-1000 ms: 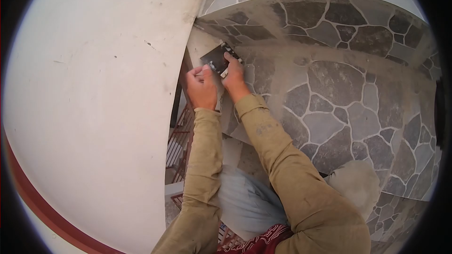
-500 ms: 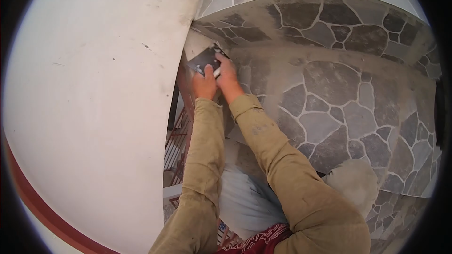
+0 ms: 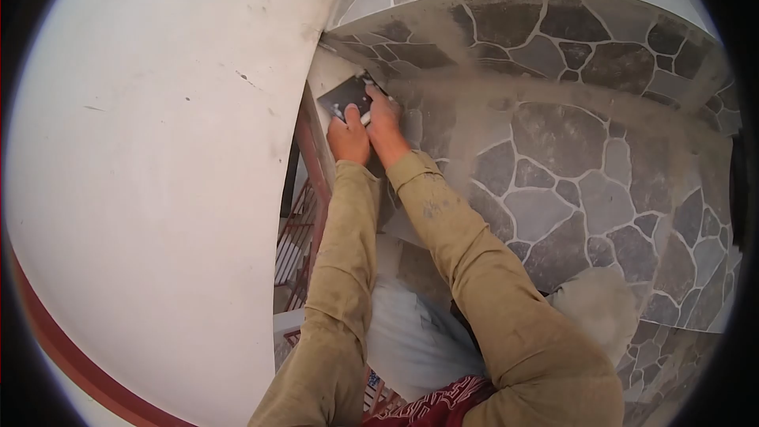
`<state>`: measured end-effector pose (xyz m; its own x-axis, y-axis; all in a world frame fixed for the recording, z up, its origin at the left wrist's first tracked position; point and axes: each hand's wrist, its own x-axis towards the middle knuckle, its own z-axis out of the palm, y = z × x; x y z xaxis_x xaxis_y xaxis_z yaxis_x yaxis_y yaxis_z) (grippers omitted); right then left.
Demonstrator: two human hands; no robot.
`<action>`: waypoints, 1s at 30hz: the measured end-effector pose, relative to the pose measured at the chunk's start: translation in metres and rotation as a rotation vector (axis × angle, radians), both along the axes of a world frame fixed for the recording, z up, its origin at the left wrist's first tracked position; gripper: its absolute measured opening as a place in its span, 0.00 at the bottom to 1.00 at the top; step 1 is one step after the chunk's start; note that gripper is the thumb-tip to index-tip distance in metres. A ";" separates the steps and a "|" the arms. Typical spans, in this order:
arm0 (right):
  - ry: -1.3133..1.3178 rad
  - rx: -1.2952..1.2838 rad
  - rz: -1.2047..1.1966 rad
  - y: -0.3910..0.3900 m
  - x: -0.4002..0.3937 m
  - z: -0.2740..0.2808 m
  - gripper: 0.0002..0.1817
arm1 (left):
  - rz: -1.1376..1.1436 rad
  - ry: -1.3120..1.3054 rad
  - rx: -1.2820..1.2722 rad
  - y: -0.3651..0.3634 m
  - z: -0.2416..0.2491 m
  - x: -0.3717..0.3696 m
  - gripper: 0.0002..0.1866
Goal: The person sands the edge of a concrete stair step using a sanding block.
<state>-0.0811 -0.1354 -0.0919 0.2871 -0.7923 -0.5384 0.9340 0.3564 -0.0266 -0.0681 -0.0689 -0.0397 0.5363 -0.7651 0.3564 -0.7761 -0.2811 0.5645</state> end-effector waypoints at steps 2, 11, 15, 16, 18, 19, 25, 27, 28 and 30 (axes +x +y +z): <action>0.044 -0.040 0.011 -0.003 0.000 0.003 0.13 | 0.022 0.017 -0.045 -0.001 0.000 -0.005 0.24; 0.077 -0.049 -0.107 -0.009 0.013 -0.001 0.13 | 0.005 0.014 -0.080 -0.007 0.007 -0.005 0.25; 0.073 -0.006 -0.050 -0.004 -0.005 -0.004 0.15 | -0.056 -0.086 -0.060 -0.009 -0.009 0.002 0.26; 0.070 -0.008 -0.047 -0.008 0.006 -0.012 0.15 | -0.036 -0.109 -0.056 -0.010 -0.011 0.004 0.26; -0.022 -0.074 -0.046 -0.016 0.024 -0.029 0.16 | -0.019 -0.074 -0.085 -0.014 -0.010 0.009 0.26; -0.020 -0.063 -0.038 -0.011 0.022 -0.021 0.16 | -0.003 -0.039 -0.105 -0.009 -0.007 0.008 0.27; -0.031 -0.015 -0.013 -0.004 -0.004 0.000 0.10 | -0.026 -0.128 0.008 -0.007 0.003 0.003 0.26; -0.067 -0.033 -0.006 -0.010 0.001 -0.002 0.10 | -0.046 -0.105 -0.044 -0.008 0.000 0.003 0.26; -0.037 -0.101 0.014 -0.011 0.002 0.001 0.11 | -0.016 -0.090 -0.058 -0.008 0.003 0.002 0.26; 0.004 -0.164 0.027 -0.013 0.002 0.006 0.11 | 0.007 -0.064 -0.065 -0.008 0.006 -0.004 0.26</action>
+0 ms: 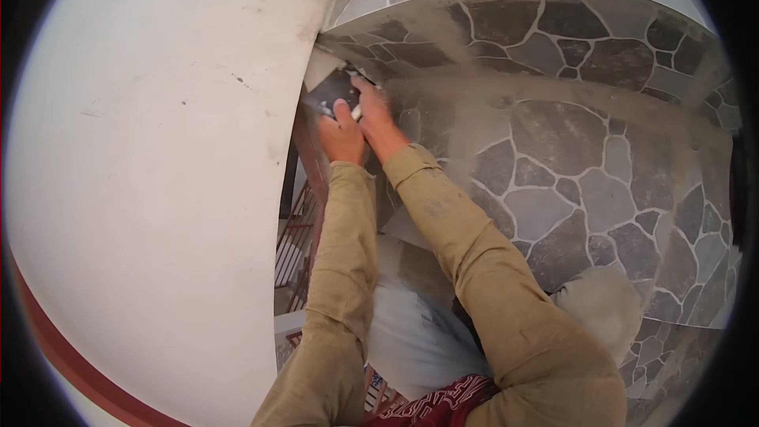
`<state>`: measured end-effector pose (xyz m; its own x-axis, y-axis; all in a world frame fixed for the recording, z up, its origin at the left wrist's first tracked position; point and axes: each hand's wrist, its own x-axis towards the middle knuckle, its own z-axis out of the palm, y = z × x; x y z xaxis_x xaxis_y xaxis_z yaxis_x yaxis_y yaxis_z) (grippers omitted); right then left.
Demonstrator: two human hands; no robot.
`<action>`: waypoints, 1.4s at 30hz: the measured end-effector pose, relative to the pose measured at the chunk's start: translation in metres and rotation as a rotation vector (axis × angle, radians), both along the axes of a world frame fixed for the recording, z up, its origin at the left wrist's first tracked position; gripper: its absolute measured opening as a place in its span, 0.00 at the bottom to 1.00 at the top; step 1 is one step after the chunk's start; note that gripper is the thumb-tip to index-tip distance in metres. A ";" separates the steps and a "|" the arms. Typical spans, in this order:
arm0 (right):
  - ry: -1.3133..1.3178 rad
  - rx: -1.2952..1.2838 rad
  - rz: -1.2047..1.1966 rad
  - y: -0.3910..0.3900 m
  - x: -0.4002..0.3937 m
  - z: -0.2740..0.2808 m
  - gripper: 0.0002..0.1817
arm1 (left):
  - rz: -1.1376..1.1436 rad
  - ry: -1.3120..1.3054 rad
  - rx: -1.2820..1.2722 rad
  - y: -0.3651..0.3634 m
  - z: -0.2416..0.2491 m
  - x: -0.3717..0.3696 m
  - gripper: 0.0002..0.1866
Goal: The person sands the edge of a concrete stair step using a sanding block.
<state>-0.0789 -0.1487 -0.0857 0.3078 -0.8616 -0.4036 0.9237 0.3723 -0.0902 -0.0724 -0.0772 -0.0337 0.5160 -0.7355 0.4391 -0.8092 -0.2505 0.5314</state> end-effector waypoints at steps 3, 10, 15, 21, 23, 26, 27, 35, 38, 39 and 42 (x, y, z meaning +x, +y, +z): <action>0.021 0.091 0.010 0.001 0.006 0.005 0.12 | -0.027 0.103 -0.104 0.003 0.010 -0.004 0.26; -0.085 0.236 -0.013 0.036 0.000 -0.023 0.15 | -0.001 -0.127 0.381 0.002 0.003 0.010 0.27; 0.018 0.100 -0.008 0.030 -0.020 -0.015 0.15 | 0.037 -0.187 0.301 -0.007 -0.008 0.003 0.25; 0.079 0.281 -0.089 0.022 0.009 -0.029 0.12 | -0.031 -0.129 0.345 -0.008 -0.001 0.009 0.25; 0.184 0.058 0.038 0.014 0.012 -0.045 0.13 | 0.015 -0.155 0.272 -0.008 -0.006 0.006 0.25; 0.020 0.146 -0.028 0.017 0.021 -0.050 0.15 | 0.065 -0.183 0.331 -0.008 -0.003 0.006 0.24; 0.024 0.134 -0.037 0.015 0.023 -0.046 0.15 | 0.056 -0.179 0.319 -0.010 0.001 0.008 0.24; 0.113 0.192 0.091 0.023 -0.018 -0.011 0.17 | 0.013 -0.161 0.329 -0.014 0.004 0.002 0.23; -0.052 0.282 -0.026 0.009 0.035 -0.056 0.17 | -0.011 -0.040 0.484 -0.022 -0.002 0.021 0.23; -0.002 0.243 -0.095 0.002 0.038 -0.057 0.18 | -0.073 -0.064 0.399 -0.021 -0.003 0.018 0.23; 0.046 0.232 -0.067 0.011 0.029 -0.052 0.19 | -0.065 -0.101 0.334 -0.011 -0.002 0.012 0.22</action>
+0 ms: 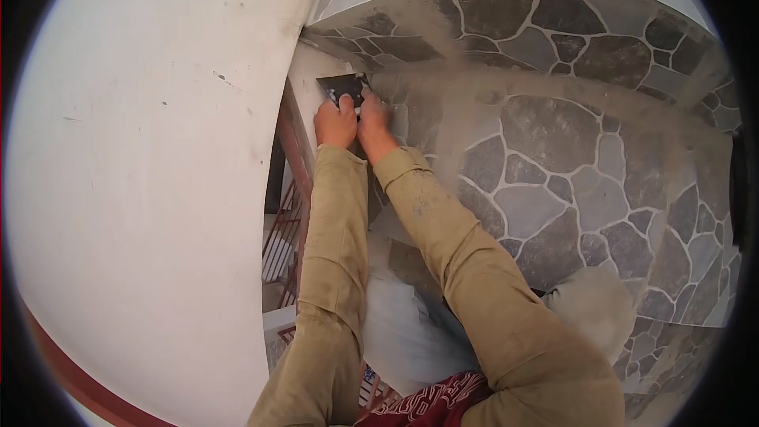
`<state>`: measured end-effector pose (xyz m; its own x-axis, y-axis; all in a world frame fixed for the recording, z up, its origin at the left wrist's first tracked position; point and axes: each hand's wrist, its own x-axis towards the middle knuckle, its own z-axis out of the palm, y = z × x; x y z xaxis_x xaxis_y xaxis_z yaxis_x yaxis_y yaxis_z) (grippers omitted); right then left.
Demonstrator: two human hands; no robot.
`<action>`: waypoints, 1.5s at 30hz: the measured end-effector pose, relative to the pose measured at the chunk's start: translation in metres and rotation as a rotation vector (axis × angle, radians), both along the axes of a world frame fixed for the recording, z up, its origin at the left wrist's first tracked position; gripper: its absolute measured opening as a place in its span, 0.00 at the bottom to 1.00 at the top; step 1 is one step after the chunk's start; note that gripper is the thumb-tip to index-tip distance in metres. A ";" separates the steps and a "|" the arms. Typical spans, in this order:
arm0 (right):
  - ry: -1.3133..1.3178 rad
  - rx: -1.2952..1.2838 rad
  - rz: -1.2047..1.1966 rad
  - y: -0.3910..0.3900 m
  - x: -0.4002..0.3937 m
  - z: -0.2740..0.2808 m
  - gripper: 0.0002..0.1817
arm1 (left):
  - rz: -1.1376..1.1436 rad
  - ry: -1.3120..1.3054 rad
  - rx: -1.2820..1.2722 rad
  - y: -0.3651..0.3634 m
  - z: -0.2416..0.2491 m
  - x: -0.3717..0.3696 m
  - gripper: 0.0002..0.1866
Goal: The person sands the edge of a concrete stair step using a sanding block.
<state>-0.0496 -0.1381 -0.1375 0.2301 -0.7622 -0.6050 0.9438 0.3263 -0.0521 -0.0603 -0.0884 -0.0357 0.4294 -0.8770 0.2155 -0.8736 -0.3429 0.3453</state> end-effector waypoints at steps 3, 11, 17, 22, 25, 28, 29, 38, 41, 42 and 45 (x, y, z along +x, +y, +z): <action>0.105 -0.014 0.010 0.002 -0.016 0.016 0.21 | 0.035 -0.011 -0.036 -0.002 0.003 -0.009 0.22; 0.190 0.040 0.052 -0.004 -0.013 0.012 0.22 | 0.024 0.013 -0.036 -0.007 0.002 -0.009 0.22; 0.524 -0.068 0.320 -0.004 -0.018 0.003 0.25 | 0.081 -0.072 -0.020 -0.010 -0.001 -0.006 0.24; 0.340 0.160 0.093 -0.007 -0.007 0.015 0.24 | 0.095 -0.074 0.057 -0.012 0.010 -0.014 0.25; 0.647 -0.226 0.308 -0.005 -0.022 0.000 0.25 | 0.105 -0.053 0.026 -0.017 0.003 -0.011 0.25; 0.466 0.042 0.159 -0.006 -0.011 0.004 0.25 | 0.079 -0.075 0.063 -0.015 0.005 -0.012 0.25; 0.468 0.037 0.151 -0.010 -0.009 0.004 0.25 | 0.073 -0.073 0.055 -0.018 0.005 -0.013 0.25; 0.570 -0.021 0.102 -0.006 -0.019 0.016 0.25 | 0.082 0.001 -0.080 -0.012 -0.007 -0.005 0.25; 0.500 0.073 0.123 -0.007 -0.023 0.017 0.25 | 0.063 -0.023 -0.042 -0.017 -0.015 0.011 0.25; 0.567 -0.096 0.151 -0.005 -0.026 0.013 0.25 | 0.088 -0.058 -0.042 -0.013 -0.005 -0.004 0.25; 0.645 -0.164 0.142 -0.014 -0.012 0.008 0.24 | 0.115 -0.033 -0.077 -0.006 0.004 -0.023 0.26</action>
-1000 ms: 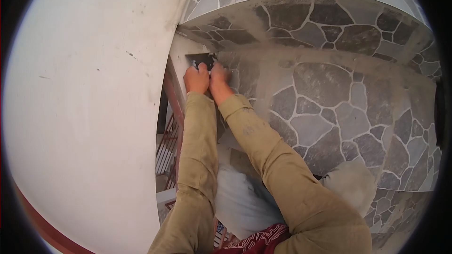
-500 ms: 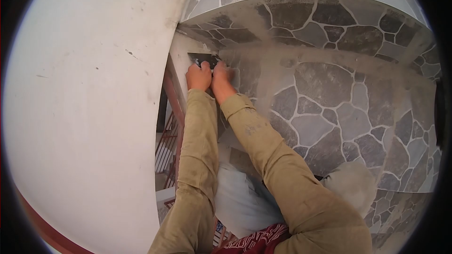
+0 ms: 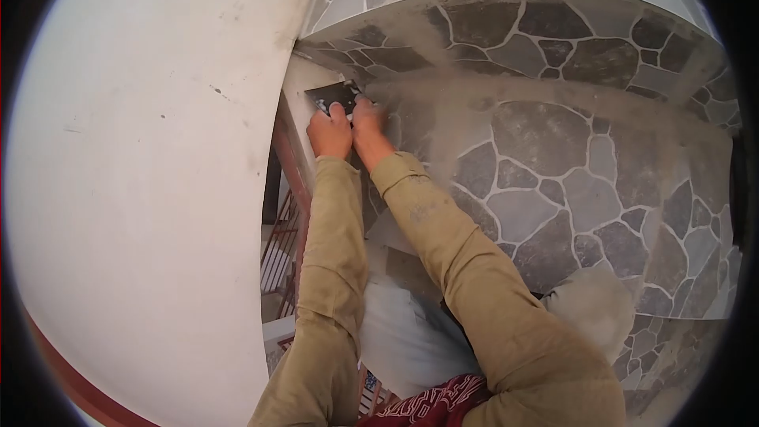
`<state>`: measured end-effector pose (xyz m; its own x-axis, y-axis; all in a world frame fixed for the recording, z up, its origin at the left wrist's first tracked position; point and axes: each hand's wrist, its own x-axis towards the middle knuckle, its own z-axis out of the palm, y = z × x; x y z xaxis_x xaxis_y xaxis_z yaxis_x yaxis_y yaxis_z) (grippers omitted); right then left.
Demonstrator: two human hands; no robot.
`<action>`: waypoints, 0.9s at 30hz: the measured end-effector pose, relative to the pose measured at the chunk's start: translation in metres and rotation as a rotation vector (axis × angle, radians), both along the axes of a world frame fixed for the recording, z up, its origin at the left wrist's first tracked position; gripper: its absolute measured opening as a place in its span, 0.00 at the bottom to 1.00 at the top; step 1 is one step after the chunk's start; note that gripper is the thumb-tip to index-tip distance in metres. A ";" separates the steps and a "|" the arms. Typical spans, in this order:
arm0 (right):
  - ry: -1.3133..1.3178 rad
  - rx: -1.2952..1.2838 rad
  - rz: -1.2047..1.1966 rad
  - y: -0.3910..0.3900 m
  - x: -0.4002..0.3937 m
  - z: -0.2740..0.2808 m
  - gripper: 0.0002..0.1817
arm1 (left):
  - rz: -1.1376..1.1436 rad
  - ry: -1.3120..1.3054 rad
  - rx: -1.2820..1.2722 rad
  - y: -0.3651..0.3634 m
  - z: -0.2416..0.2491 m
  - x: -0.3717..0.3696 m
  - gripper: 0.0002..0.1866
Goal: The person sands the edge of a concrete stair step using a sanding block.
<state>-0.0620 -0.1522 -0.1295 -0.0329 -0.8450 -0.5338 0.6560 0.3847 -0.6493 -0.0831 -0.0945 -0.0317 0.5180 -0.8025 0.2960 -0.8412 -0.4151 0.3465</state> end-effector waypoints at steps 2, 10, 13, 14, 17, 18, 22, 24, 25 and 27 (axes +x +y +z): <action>0.003 0.077 -0.068 -0.007 0.014 -0.012 0.23 | -0.001 0.047 -0.044 -0.003 -0.002 0.005 0.26; -0.122 0.133 -0.052 -0.001 0.008 0.005 0.24 | -0.047 0.070 -0.051 -0.001 -0.003 0.017 0.26; -0.084 0.114 -0.057 -0.003 0.003 -0.005 0.24 | -0.026 -0.005 0.001 -0.006 -0.013 0.022 0.25; -0.030 0.136 -0.024 -0.002 0.001 -0.007 0.24 | -0.009 -0.045 0.025 -0.007 -0.018 0.027 0.24; -0.135 0.131 -0.010 0.003 -0.011 0.000 0.17 | -0.069 -0.017 -0.050 -0.002 -0.015 0.016 0.25; -0.131 0.145 -0.005 0.009 -0.010 0.003 0.17 | -0.051 -0.050 -0.063 0.002 -0.011 0.008 0.24; -0.186 0.110 -0.109 -0.001 0.002 0.003 0.16 | -0.044 0.043 -0.085 0.003 -0.009 0.012 0.23; -0.199 0.121 -0.059 -0.007 0.005 -0.007 0.16 | -0.086 0.030 -0.089 -0.002 -0.011 0.016 0.24; -0.201 0.121 -0.049 -0.005 0.005 -0.007 0.16 | -0.098 0.011 -0.092 -0.002 -0.014 0.018 0.23; -0.155 0.110 -0.011 -0.001 0.000 -0.003 0.16 | -0.073 -0.055 -0.080 0.002 -0.010 0.013 0.23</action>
<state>-0.0623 -0.1531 -0.1325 0.0484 -0.7813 -0.6223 0.7494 0.4403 -0.4945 -0.0698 -0.0928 -0.0418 0.4404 -0.8102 0.3869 -0.8867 -0.3249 0.3289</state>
